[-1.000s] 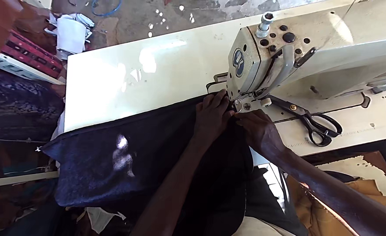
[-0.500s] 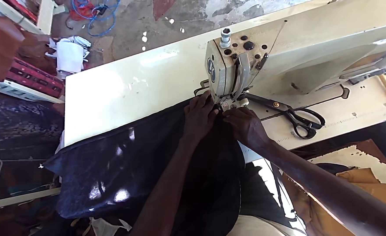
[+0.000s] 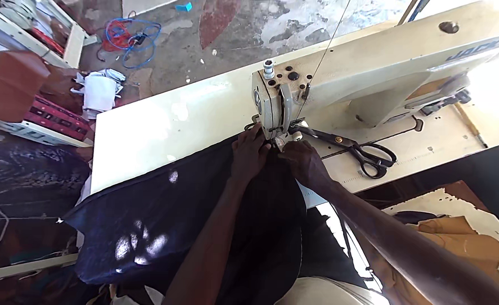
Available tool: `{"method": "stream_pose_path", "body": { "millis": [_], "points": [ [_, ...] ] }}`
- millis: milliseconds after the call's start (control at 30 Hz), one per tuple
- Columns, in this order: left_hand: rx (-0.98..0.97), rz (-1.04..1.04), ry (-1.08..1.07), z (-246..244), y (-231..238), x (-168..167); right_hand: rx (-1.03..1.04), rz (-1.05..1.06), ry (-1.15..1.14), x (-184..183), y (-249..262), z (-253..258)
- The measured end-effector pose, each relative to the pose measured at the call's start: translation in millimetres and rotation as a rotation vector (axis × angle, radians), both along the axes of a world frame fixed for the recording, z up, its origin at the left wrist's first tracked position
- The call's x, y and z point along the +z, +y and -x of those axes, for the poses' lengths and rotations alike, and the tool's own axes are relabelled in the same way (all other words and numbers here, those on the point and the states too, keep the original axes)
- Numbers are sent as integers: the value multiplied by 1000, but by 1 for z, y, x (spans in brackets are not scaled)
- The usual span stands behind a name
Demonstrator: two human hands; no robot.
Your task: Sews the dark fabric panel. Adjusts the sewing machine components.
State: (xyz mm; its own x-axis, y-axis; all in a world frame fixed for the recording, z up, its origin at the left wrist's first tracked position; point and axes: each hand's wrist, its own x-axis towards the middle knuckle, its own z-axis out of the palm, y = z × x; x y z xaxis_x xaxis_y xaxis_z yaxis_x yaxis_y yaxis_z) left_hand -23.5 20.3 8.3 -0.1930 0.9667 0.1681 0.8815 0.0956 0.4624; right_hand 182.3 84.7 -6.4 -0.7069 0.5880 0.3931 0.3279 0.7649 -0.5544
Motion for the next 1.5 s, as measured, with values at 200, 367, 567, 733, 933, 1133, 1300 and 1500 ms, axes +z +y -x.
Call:
{"method": "stream_pose_path", "body": {
  "millis": [200,367,567,733,933,1133,1300,1500],
  "points": [
    [62,-220,-150,22,-83,6,-164,441,166,27,-82,-75],
    [455,-29,148,81,-229,0,-168,904,56,-13,-137,-125],
    [626,70,151,150,-262,-12,159,1310,162,-4,-126,-121],
    [602,122,156,171,-247,-11,122,1490,469,54,-122,-129],
    [436,-239,116,127,-227,5,47,1524,408,99,-137,-106],
    [49,-234,-170,-31,-151,20,-46,1303,90,54,-166,-97],
    [-78,-2,8,-73,-120,-10,-50,1310,68,40,-164,-101],
    [-198,-90,-2,-72,-130,-2,105,1298,58,31,-172,-94]
  ]
}}
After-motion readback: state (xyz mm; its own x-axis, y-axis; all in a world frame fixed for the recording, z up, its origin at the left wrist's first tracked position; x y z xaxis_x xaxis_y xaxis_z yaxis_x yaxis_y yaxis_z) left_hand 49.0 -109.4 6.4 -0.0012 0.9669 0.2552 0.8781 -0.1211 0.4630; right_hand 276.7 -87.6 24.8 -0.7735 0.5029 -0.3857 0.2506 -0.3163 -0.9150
